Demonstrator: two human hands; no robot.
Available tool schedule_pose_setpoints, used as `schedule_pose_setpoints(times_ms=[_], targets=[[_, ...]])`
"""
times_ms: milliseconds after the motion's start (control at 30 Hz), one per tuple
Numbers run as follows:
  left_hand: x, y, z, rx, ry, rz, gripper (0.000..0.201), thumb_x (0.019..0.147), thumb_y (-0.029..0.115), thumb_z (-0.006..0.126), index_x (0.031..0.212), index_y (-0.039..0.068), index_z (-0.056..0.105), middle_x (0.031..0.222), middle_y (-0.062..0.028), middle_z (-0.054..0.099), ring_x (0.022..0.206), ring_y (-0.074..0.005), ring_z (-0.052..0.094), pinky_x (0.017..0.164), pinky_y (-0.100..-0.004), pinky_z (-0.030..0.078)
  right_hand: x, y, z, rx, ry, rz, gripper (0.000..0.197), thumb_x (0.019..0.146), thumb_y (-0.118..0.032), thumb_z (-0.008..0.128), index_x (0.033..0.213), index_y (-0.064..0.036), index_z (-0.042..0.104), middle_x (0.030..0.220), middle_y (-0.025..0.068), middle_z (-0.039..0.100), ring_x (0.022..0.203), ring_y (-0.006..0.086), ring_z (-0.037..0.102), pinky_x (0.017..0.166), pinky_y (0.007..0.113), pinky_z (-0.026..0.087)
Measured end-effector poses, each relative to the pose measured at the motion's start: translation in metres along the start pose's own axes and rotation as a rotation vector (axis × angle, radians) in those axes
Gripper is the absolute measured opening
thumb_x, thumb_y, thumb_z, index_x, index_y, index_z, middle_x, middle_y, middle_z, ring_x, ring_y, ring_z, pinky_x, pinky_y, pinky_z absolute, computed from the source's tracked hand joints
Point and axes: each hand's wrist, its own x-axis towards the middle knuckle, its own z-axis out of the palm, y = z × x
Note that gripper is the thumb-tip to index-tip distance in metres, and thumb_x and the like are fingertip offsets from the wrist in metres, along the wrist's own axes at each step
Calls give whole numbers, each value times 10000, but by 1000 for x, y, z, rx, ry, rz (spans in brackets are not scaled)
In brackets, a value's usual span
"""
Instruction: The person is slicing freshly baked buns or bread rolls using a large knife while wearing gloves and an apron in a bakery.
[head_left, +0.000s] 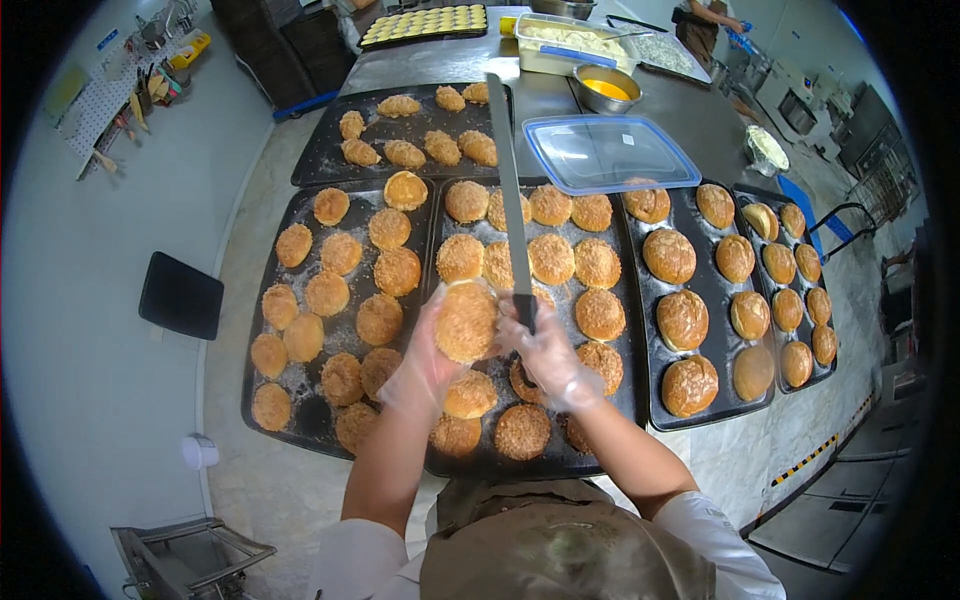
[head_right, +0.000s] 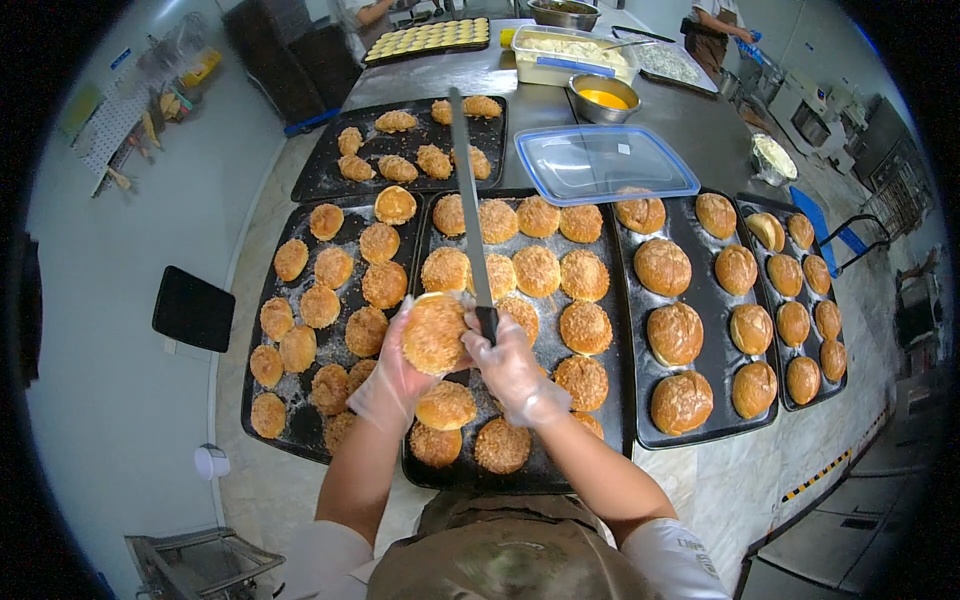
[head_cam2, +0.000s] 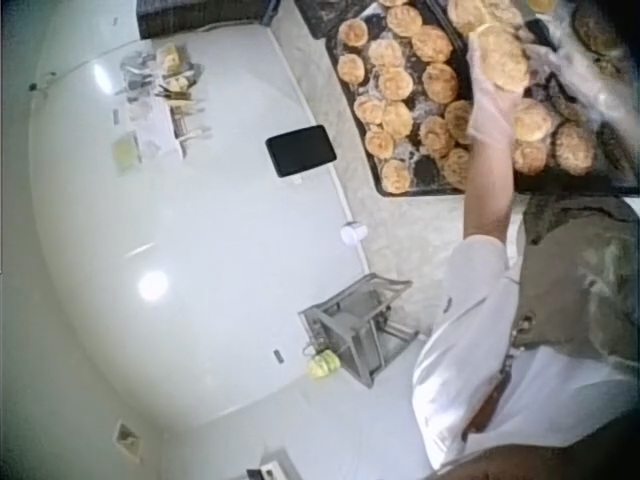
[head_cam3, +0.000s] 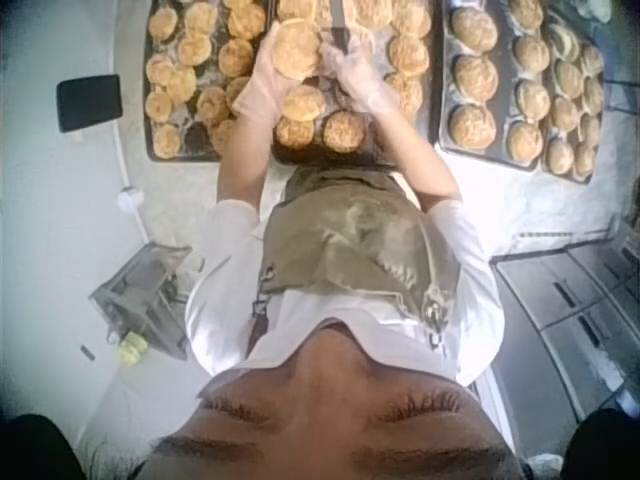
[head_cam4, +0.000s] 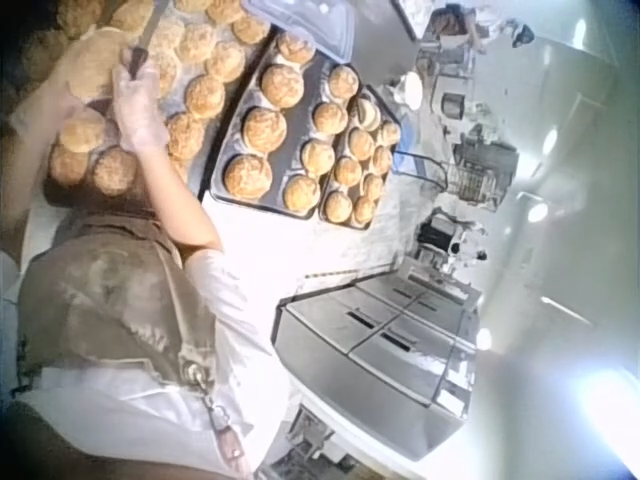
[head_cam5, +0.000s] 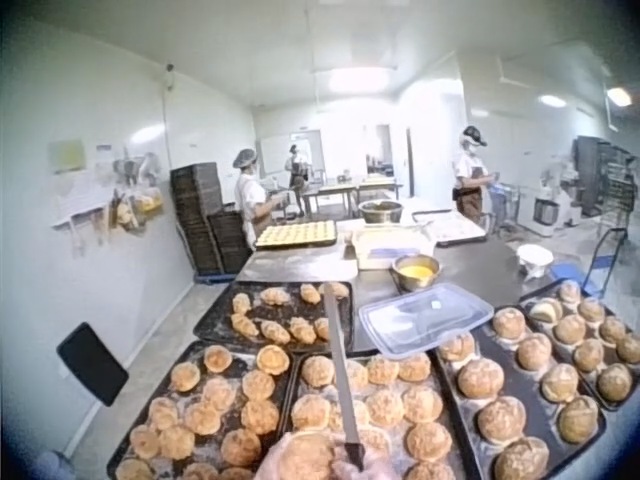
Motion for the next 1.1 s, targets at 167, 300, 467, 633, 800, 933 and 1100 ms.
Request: schedule_pose_setpoints(times_ms=[167,300,467,633,800,933,1100], targets=[[-13,-11,12,-222,11,425,671,788,513,543,1315,115,423,1264,-151,497,1189,-340,445,950,-659,310,-60,-14,-17,-512,-213,185,205,904,-82,479,1078,22,508,812,101,590,743,167,563,661,312,466],[-12,-25,31,-287,39,463,677,758,492,580,1314,137,429,1244,-134,507,1148,-317,478,948,-602,343,-73,-8,-11,-715,-223,136,208,907,-151,505,1013,26,523,742,183,597,655,285,580,600,365,454],[-1,-26,44,-338,68,640,630,754,496,596,1244,117,480,1084,-85,579,973,-263,549,792,-469,442,-100,-1,-14,-855,-170,250,245,900,-196,531,1013,21,531,690,193,590,589,325,570,567,399,453],[-1,-46,52,-111,146,719,567,774,459,570,1216,115,482,1018,-77,594,892,-253,572,738,-453,461,-102,0,-17,-804,-128,245,255,899,-229,541,1000,5,537,658,217,588,604,354,593,532,396,447],[1,-55,46,-116,197,669,560,764,453,574,1188,97,488,1021,-94,594,903,-294,586,780,-481,474,-75,-20,-5,-798,-91,80,267,895,-224,541,974,31,538,701,247,595,643,386,598,558,413,461],[3,-39,50,-47,163,792,570,763,454,582,1187,84,490,1027,-91,593,924,-275,585,823,-479,473,-116,-10,-18,-872,-129,118,300,907,-237,500,953,59,501,754,310,581,728,456,580,625,481,465],[-3,-57,51,106,165,713,586,801,508,542,1215,99,473,1094,-84,576,972,-262,576,861,-432,466,-91,-10,-10,-884,-84,180,302,893,-250,543,992,35,535,767,270,604,757,425,601,632,447,478]])
